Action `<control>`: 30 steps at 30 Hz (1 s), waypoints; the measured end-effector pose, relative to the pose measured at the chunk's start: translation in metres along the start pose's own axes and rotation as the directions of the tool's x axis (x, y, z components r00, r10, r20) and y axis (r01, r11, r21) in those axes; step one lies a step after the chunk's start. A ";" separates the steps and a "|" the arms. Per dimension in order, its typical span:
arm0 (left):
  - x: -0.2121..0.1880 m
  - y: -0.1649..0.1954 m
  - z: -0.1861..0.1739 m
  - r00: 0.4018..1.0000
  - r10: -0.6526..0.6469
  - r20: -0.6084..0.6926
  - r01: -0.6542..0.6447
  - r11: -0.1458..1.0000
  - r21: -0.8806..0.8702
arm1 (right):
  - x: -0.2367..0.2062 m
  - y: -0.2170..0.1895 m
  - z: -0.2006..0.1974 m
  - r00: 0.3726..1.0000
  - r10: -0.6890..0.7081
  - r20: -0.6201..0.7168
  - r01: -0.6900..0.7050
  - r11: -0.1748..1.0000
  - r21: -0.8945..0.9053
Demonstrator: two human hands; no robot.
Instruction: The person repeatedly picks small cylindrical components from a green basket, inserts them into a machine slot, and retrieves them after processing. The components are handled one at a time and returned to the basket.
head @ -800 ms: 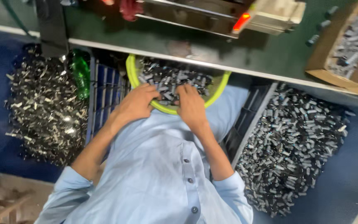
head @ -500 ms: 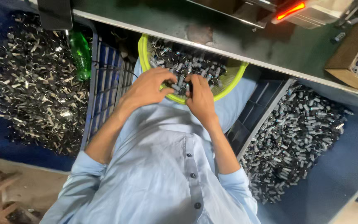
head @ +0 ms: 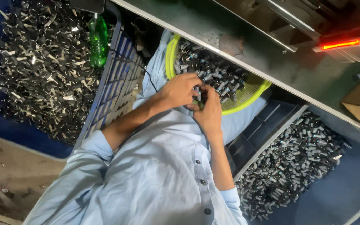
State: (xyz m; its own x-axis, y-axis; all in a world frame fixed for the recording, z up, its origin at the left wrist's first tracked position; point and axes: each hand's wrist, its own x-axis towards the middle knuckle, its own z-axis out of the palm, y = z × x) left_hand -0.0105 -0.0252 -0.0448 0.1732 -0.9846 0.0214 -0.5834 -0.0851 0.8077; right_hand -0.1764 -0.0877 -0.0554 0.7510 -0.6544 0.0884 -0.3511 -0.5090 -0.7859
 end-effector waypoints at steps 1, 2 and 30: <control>-0.004 0.001 -0.002 1.000 -0.011 0.006 0.011 0.999 -0.049 | -0.001 -0.002 0.002 0.998 0.060 -0.008 -0.060 0.998 -0.010; -0.006 0.004 0.001 0.999 0.012 -0.032 -0.014 0.998 -0.063 | -0.003 -0.002 0.002 0.993 0.121 -0.016 -0.121 0.992 -0.021; -0.021 0.016 -0.010 0.954 0.030 -0.297 -0.157 0.896 -0.414 | -0.011 -0.004 0.010 0.893 0.336 -0.299 -0.106 0.803 0.587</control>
State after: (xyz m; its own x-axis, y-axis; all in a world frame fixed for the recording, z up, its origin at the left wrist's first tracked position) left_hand -0.0156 -0.0043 -0.0259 0.3839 -0.8968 0.2199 -0.2215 0.1418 0.9648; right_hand -0.1776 -0.0732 -0.0592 0.3853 -0.9228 -0.0021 -0.0333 -0.0117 -0.9994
